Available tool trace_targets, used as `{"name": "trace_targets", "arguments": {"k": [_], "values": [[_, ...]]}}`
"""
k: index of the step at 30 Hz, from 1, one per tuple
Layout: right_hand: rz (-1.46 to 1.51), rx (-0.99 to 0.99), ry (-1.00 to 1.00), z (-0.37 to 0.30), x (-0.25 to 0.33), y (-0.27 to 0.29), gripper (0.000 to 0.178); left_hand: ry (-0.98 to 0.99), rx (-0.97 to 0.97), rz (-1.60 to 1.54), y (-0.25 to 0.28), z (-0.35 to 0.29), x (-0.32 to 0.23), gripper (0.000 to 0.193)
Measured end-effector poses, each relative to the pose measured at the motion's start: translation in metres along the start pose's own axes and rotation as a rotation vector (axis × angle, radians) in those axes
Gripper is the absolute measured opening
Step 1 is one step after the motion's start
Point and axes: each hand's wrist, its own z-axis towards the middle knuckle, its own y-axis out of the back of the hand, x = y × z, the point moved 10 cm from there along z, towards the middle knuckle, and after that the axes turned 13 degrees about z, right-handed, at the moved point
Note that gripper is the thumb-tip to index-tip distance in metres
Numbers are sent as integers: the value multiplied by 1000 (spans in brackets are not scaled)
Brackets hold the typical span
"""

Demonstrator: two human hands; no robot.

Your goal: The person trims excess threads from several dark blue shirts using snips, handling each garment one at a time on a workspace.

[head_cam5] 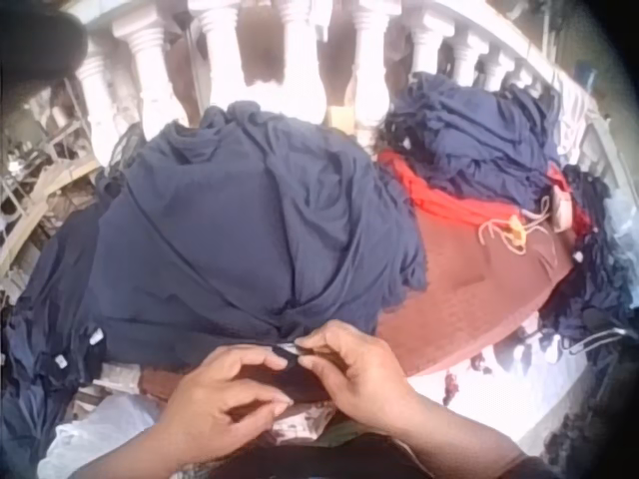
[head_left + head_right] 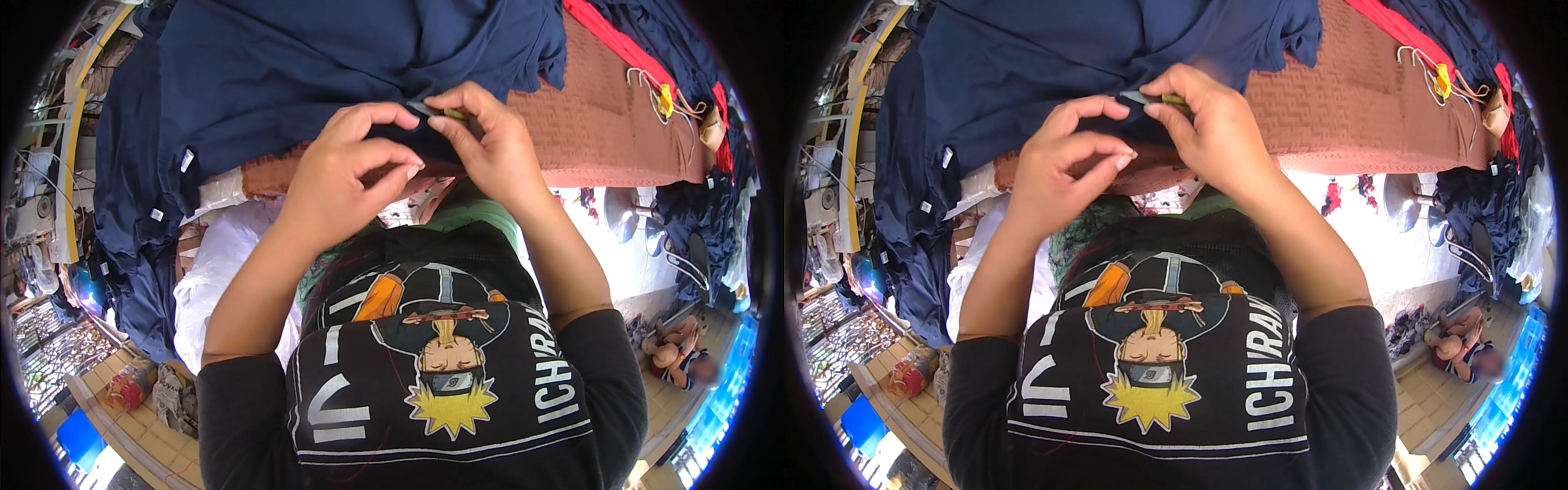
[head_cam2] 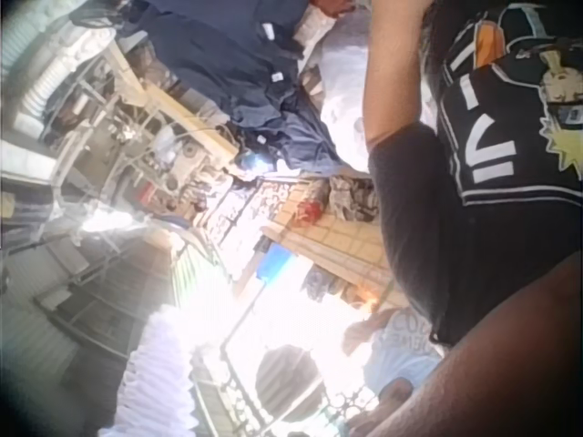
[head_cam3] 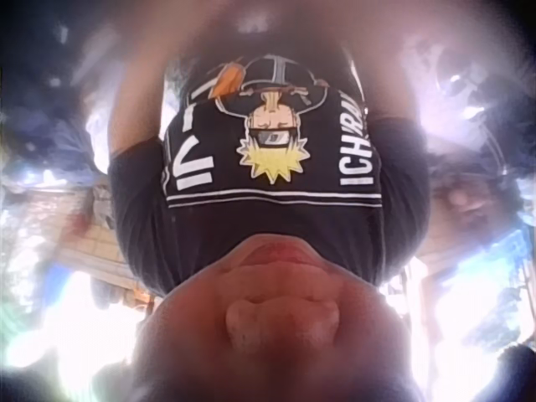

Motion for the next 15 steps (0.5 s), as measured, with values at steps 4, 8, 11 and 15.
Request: {"name": "trace_targets", "arguments": {"k": [4,8,11,15], "values": [[300,-84,-119,23,-22,10,18,288,147,-952,-19,15,37,12],[293,-172,-113,30,-11,25,22,382,216,-1599,-24,20,49,16],[47,-143,116,26,29,25,23,361,218,-1686,-24,18,53,17],[-89,-38,205,14,53,7,24,333,216,-1698,-25,17,56,17]]}}
